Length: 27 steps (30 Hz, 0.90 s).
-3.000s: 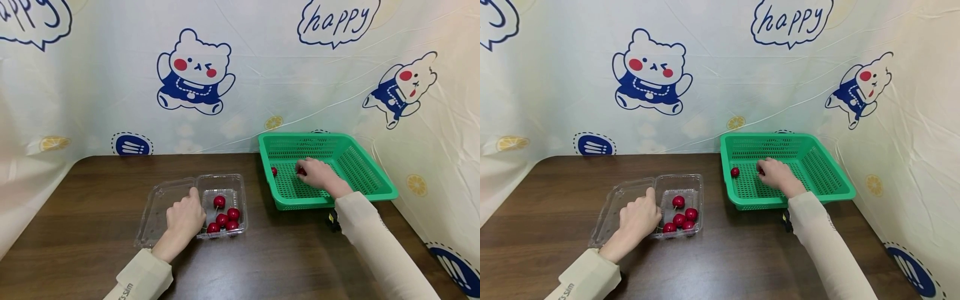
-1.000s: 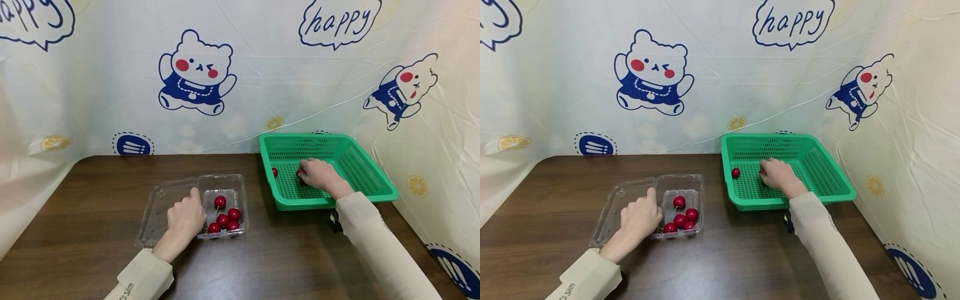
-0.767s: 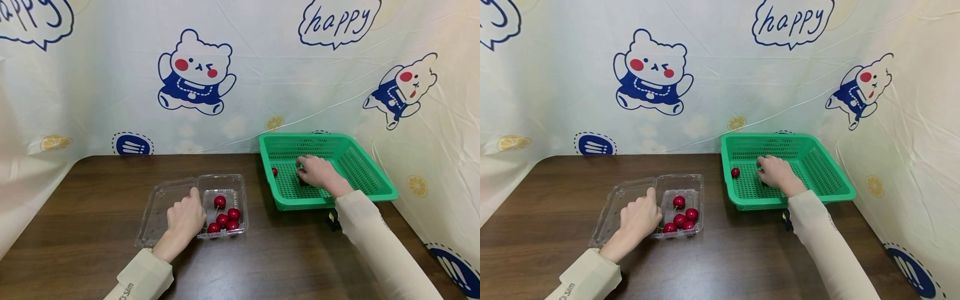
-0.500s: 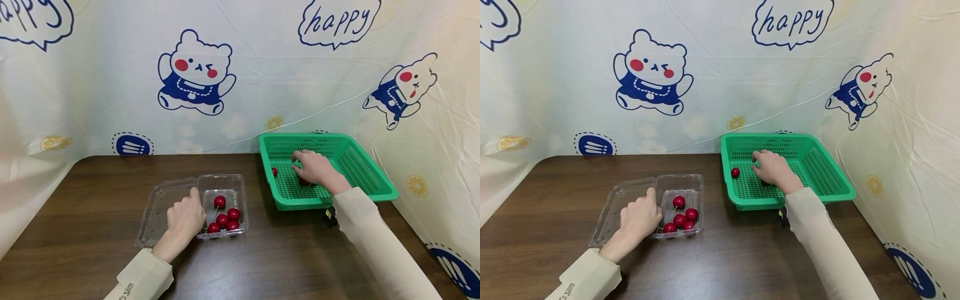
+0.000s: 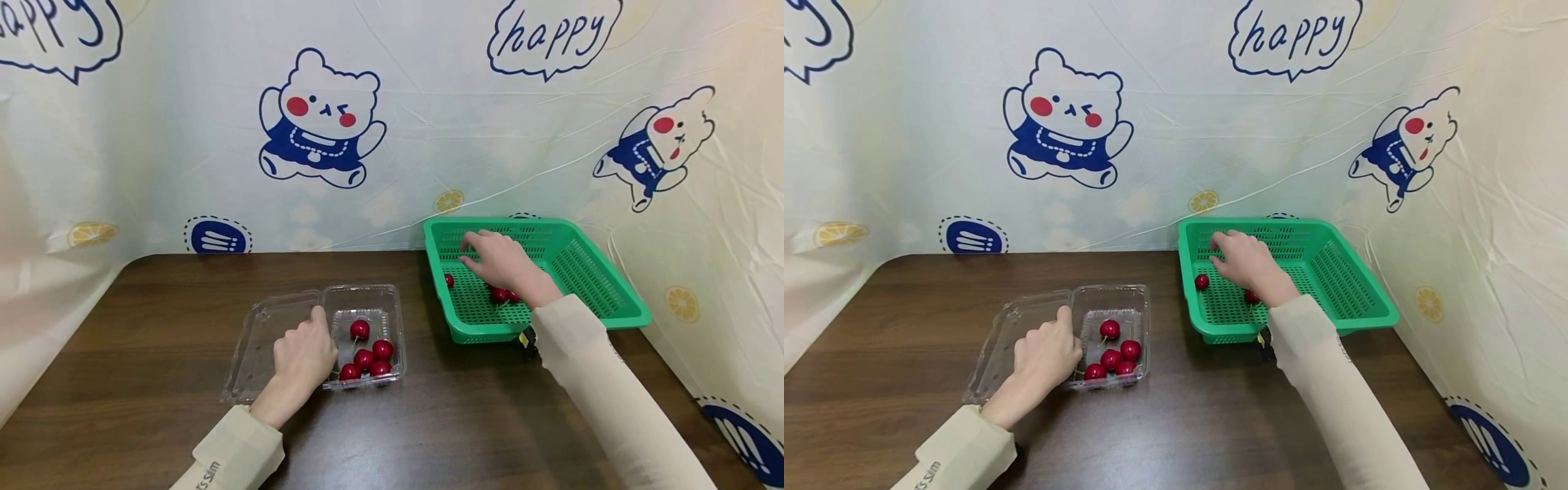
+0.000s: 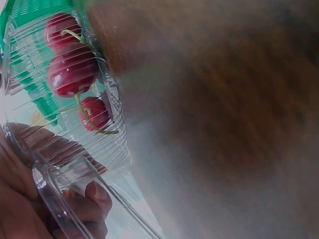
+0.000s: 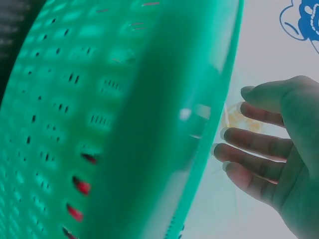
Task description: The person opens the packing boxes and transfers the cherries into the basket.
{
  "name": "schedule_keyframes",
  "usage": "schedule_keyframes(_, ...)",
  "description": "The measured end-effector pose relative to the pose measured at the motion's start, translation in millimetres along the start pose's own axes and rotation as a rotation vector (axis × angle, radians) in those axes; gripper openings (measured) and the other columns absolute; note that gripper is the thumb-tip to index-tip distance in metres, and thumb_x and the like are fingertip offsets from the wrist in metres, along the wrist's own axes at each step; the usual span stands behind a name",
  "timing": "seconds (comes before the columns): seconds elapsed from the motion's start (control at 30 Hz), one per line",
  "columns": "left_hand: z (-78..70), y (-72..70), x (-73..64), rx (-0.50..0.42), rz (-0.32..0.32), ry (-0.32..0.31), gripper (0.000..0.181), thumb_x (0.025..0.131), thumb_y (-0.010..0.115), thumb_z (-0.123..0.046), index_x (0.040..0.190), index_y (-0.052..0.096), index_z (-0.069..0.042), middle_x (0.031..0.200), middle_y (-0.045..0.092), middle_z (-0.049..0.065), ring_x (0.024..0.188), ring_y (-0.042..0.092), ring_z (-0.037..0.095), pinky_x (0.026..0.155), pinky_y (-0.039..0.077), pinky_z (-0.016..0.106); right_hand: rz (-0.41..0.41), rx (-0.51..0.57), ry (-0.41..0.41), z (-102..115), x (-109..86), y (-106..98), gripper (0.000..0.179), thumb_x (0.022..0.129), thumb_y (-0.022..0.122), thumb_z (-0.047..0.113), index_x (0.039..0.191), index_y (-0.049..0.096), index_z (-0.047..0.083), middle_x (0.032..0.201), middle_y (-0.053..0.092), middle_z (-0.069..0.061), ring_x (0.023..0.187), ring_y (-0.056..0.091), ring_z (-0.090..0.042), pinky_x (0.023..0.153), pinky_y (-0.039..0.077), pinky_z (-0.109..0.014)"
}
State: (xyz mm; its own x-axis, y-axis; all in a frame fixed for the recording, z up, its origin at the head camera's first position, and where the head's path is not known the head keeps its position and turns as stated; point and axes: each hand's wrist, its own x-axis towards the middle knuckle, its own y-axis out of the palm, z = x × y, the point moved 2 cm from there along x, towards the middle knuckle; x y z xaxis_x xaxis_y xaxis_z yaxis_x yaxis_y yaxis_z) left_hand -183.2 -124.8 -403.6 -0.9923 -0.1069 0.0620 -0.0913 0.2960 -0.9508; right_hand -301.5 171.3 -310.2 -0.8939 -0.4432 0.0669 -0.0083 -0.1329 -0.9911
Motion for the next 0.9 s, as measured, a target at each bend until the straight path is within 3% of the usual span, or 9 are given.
schedule_keyframes(0.33, 0.5, 1.3, 0.7, 0.001, 0.002, 0.000, 0.017, 0.088, 0.053, -0.013, 0.098, 0.048, 0.000, 0.071, 0.063, 0.020, 0.055, 0.059, 0.038, 0.049, 0.047, 0.049, -0.019, -0.011, -0.036, 15, 6.6, -8, 0.026, 0.097, 0.060, 0.024, 0.118, 0.062, 0.009, 0.119, 0.066, -0.013, 0.097, 0.065, -0.030, 0.079, 0.053, -0.047)
schedule_keyframes(0.63, 0.1, 0.8, 0.9, -0.001, -0.004, 0.004, 0.017, 0.088, 0.054, -0.013, 0.097, 0.047, 0.000, 0.072, 0.063, 0.020, 0.056, 0.060, 0.039, 0.049, 0.046, 0.050, -0.058, -0.035, -0.093, 42, 11.6, -17, 0.023, 0.095, 0.062, 0.022, 0.114, 0.062, 0.008, 0.109, 0.067, -0.012, 0.085, 0.064, -0.026, 0.072, 0.052, -0.041)
schedule_keyframes(0.9, -0.8, -0.5, 0.5, 0.002, 0.004, -0.005, 0.018, 0.086, 0.055, -0.013, 0.097, 0.046, -0.001, 0.074, 0.064, 0.022, 0.060, 0.062, 0.042, 0.050, 0.046, 0.050, -0.047, -0.045, -0.140, 64, 19.2, -12, 0.023, 0.097, 0.060, 0.025, 0.116, 0.064, 0.012, 0.111, 0.068, -0.008, 0.085, 0.065, -0.023, 0.070, 0.051, -0.038)
